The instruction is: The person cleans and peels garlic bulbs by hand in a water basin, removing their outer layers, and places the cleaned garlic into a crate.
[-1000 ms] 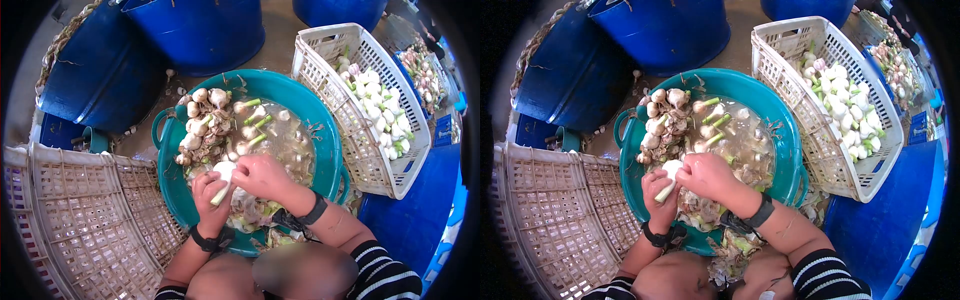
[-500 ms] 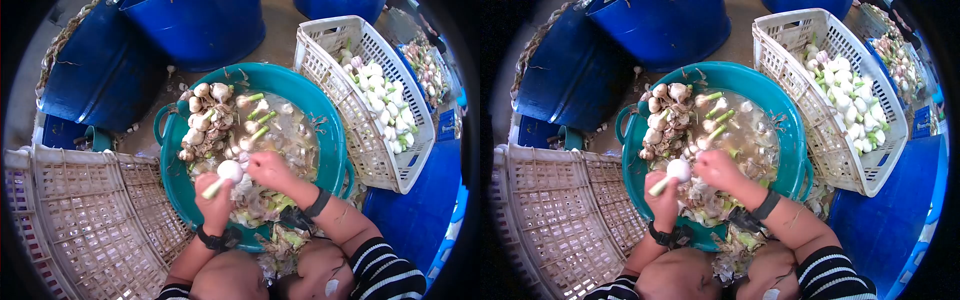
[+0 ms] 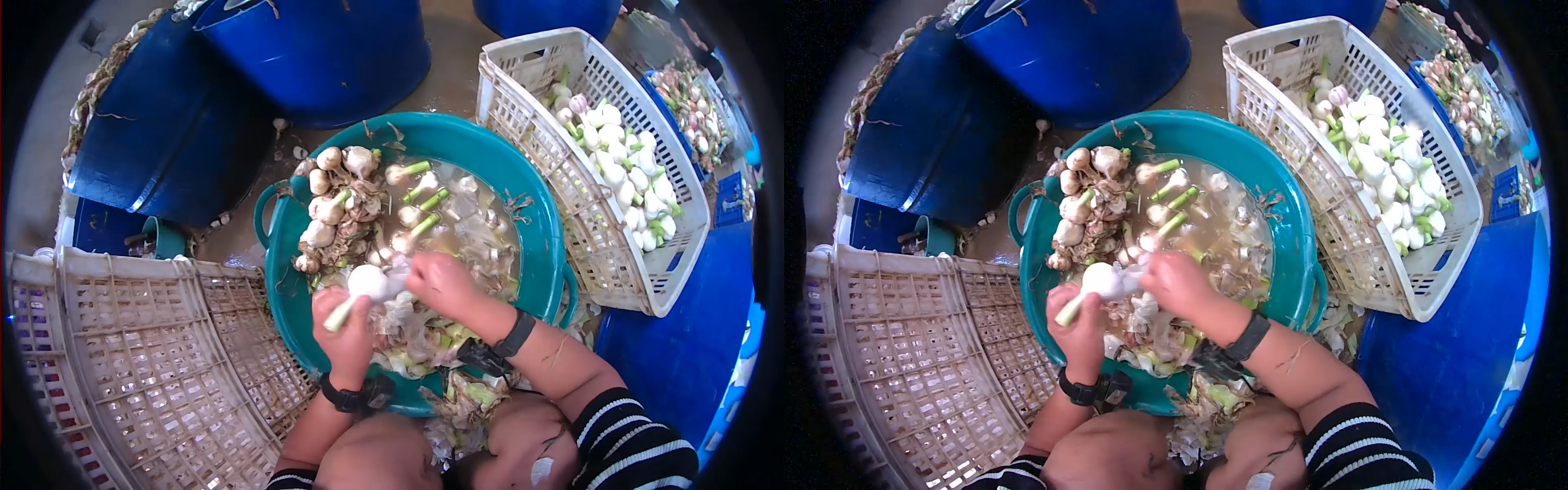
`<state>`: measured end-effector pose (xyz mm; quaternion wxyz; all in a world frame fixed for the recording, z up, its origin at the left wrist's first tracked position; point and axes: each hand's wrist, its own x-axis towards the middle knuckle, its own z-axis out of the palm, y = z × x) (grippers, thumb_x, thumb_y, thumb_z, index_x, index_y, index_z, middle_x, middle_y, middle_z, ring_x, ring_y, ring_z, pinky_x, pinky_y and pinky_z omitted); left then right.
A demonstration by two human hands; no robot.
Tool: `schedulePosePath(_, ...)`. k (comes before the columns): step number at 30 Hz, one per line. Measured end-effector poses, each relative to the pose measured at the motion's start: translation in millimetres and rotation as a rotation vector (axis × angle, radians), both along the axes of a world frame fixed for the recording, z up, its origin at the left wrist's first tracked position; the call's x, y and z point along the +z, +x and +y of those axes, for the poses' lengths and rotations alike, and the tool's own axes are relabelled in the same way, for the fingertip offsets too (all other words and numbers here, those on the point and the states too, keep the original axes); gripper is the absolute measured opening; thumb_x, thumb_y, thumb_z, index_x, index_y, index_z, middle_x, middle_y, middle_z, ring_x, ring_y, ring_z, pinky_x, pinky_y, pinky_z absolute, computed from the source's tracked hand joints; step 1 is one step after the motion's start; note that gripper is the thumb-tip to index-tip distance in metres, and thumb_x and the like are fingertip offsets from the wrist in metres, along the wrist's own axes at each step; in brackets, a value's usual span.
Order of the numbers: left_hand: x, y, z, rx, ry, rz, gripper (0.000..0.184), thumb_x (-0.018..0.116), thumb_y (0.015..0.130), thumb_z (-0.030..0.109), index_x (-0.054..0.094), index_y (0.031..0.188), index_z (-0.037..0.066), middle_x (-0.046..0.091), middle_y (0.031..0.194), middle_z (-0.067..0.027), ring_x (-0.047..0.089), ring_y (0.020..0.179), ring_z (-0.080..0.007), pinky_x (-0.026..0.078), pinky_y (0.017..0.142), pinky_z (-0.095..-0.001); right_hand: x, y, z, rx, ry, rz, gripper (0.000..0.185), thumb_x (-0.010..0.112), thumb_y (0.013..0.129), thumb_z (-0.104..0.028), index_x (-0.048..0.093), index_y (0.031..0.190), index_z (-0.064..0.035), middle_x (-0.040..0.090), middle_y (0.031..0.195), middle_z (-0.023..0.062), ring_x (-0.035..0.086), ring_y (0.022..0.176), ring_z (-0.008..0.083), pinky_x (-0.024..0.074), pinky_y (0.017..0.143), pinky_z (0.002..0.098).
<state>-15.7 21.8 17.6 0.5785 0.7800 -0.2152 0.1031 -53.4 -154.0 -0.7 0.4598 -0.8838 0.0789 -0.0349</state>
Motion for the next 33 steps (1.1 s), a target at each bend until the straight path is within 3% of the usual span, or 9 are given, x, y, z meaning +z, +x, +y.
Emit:
schedulePosePath(4,9,13,2,0.086,-0.648,0.865,0.013,0.054,0.089,0.019,0.047,0.097,0.012,0.056,0.086,-0.002,0.057,0.074,-0.0118,0.048,0.057,-0.0235,-30,-20,-15,0.081,-0.406,0.256,0.027,0.054,0.078,-0.028,0.057,0.077,-0.0013,0.06,0.071,0.0156,0.059,0.067,0.0354,0.0467,0.062,0.043)
schedulePosePath(7,8,8,-6,0.063,-0.664,0.949,0.013,0.051,0.09,0.02,0.042,0.094,0.011,0.056,0.085,-0.0026,0.058,0.073,-0.0122,0.05,0.056,-0.0256,15,-12,-3,0.051,0.007,0.126,0.042,0.048,0.085,-0.043,0.055,0.081,-0.0016,0.06,0.076,0.0172,0.059,0.072,0.0351,0.047,0.065,0.0428)
schedulePosePath(14,-1,1,-8,-0.13,-0.71,1.01,0.011,0.043,0.092,0.021,0.041,0.093,0.01,0.057,0.085,-0.0046,0.057,0.071,-0.0132,0.049,0.054,-0.0248,2,16,28,0.068,0.014,-0.256,0.036,0.044,0.088,-0.036,0.052,0.074,-0.0037,0.058,0.07,0.0172,0.057,0.06,0.0299,0.0454,0.054,0.0405)
schedulePosePath(16,-1,5,-5,-0.093,-0.748,1.083,0.014,0.041,0.092,0.024,0.042,0.092,0.01,0.057,0.085,-0.0051,0.057,0.07,-0.0137,0.049,0.055,-0.0248,-6,12,17,-0.138,1.424,0.276,0.028,0.043,0.088,-0.028,0.055,0.074,-0.0069,0.057,0.066,0.0121,0.056,0.058,0.0225,0.0433,0.047,0.0372)
schedulePosePath(20,-2,12,-1,0.003,-0.966,1.267,0.011,0.041,0.091,0.021,0.043,0.095,0.011,0.057,0.082,-0.004,0.055,0.065,-0.0134,0.046,0.053,-0.0261,1,9,-22,-0.315,1.559,0.132,0.035,0.038,0.093,-0.039,0.05,0.093,-0.0065,0.057,0.096,0.0107,0.058,0.077,0.0205,0.0504,0.057,0.038)
schedulePosePath(26,7,-2,-15,-0.201,-0.449,0.827,0.044,0.05,0.085,0.008,0.03,0.123,0.009,0.047,0.075,-0.0003,0.043,0.054,-0.0051,0.036,0.042,-0.0173,-2,5,-16,-0.143,1.696,0.557,0.067,0.026,0.088,-0.06,0.04,0.127,-0.0065,0.047,0.124,0.016,0.053,0.105,0.0299,0.0474,0.081,0.0509)
schedulePosePath(28,8,5,-5,-0.177,-0.499,0.889,0.039,0.045,0.09,0.015,0.03,0.126,0.009,0.046,0.079,-0.0003,0.042,0.055,-0.005,0.035,0.043,-0.0166,50,12,-65,0.808,2.135,-0.151,0.072,0.024,0.085,-0.064,0.037,0.131,-0.0112,0.047,0.125,0.0172,0.049,0.112,0.0349,0.0449,0.085,0.0509)
schedulePosePath(31,-2,7,2,0.018,-0.319,0.835,0.028,0.039,0.095,0.023,0.041,0.117,0.006,0.045,0.071,0.0007,0.04,0.054,-0.0044,0.035,0.046,-0.0179,66,29,-87,0.418,1.795,-0.206,0.071,0.02,0.087,-0.063,0.043,0.127,-0.0088,0.05,0.122,0.0185,0.049,0.113,0.0329,0.0392,0.092,0.0504)
schedulePosePath(33,-13,5,-2,-0.053,-0.274,0.92,0.025,0.048,0.091,0.019,0.047,0.111,0.005,0.048,0.073,0.0004,0.042,0.055,-0.0053,0.037,0.047,-0.0193,-15,77,-65,0.232,0.34,-0.383,0.037,0.048,0.087,-0.027,0.054,0.115,-0.0037,0.059,0.108,0.0128,0.055,0.102,0.0181,0.0422,0.088,0.0349)
